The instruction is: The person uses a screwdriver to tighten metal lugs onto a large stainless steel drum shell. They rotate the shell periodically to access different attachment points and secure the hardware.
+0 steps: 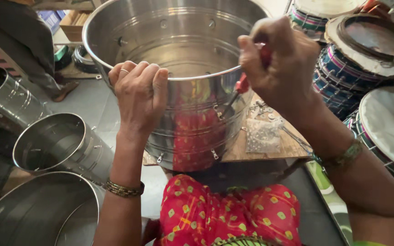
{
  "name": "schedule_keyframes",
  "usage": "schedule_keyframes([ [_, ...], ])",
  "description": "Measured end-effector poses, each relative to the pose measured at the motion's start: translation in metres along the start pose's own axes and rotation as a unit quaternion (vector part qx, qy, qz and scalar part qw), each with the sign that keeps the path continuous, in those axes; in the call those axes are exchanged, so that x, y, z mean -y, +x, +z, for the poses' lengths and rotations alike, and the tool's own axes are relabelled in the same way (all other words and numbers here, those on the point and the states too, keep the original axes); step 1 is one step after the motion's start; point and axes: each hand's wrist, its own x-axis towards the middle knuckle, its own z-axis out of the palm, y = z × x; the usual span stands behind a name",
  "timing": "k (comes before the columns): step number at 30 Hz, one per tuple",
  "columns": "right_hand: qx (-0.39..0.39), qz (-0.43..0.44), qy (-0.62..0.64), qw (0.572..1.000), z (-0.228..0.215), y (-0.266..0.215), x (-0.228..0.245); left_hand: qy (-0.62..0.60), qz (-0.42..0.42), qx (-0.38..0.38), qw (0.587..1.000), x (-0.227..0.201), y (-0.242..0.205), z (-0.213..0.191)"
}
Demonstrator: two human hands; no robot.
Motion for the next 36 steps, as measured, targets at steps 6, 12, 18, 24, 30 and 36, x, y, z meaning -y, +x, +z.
schedule_keyframes([
  [6, 0.065, 0.015, -0.021, 0.998, 0.004, 0.012, -0.014, 0.027, 0.014, 0.03, 0.999, -0.052, 0.029, 0.039],
  [12, 0.084, 0.074, 0.008, 0.994, 0.002, 0.024, -0.025, -0.152, -0.145, 0.095, 0.973, -0.079, 0.066, 0.06],
  [18, 0.039, 0.109, 0.081, 0.99, -0.011, 0.022, -0.033, -0.267, -0.254, 0.141, 0.919, -0.071, 0.079, 0.067],
  [24, -0.033, 0.137, 0.102, 0.985, -0.035, 0.019, -0.045, 0.04, -0.078, 0.158, 0.984, -0.087, 0.067, 0.126],
  [30, -0.088, 0.164, 0.082, 0.979, -0.074, 0.002, -0.058, 0.088, -0.043, 0.045, 0.994, -0.136, 0.084, 0.224],
  [36, -0.131, 0.2, 0.056, 0.969, -0.112, -0.026, -0.071, 0.069, 0.064, 0.004, 0.996, -0.112, 0.07, 0.205],
])
